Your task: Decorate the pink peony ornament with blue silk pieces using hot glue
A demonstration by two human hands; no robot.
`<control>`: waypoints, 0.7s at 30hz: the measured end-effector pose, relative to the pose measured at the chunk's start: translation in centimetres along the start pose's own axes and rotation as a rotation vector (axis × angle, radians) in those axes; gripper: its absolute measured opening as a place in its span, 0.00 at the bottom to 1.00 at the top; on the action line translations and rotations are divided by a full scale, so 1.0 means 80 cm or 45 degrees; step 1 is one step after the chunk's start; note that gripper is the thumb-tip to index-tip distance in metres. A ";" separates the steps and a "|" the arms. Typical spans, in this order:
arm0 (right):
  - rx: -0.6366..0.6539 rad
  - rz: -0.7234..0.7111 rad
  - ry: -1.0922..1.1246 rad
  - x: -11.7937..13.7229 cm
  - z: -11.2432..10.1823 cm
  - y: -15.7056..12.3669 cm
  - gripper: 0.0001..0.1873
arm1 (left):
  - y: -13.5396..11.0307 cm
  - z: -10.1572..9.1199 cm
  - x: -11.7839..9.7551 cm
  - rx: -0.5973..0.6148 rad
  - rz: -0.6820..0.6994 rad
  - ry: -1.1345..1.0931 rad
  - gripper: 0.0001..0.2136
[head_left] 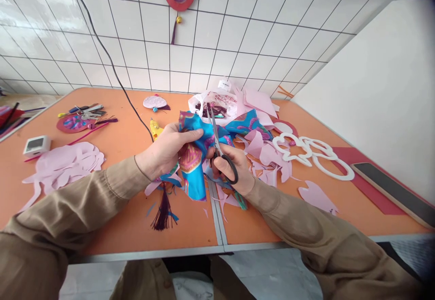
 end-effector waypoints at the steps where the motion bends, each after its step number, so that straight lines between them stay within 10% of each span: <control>1: 0.003 0.006 0.008 0.000 0.001 0.000 0.27 | 0.000 -0.001 -0.002 -0.010 0.009 0.012 0.05; 10: -0.006 0.058 0.002 -0.001 0.002 -0.002 0.27 | -0.005 -0.011 -0.059 -0.171 0.181 0.260 0.05; 21: -0.005 -0.060 0.132 -0.007 -0.004 0.000 0.28 | -0.003 0.022 -0.151 -0.007 0.456 0.544 0.08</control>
Point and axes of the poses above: each hand's wrist, its own y-axis towards the middle knuckle, its own z-axis out of the palm, x = y × z, the point moved 6 cm from there along y, towards the middle knuckle, and after that the axes turned 7 degrees about -z, right-handed, at the moved point
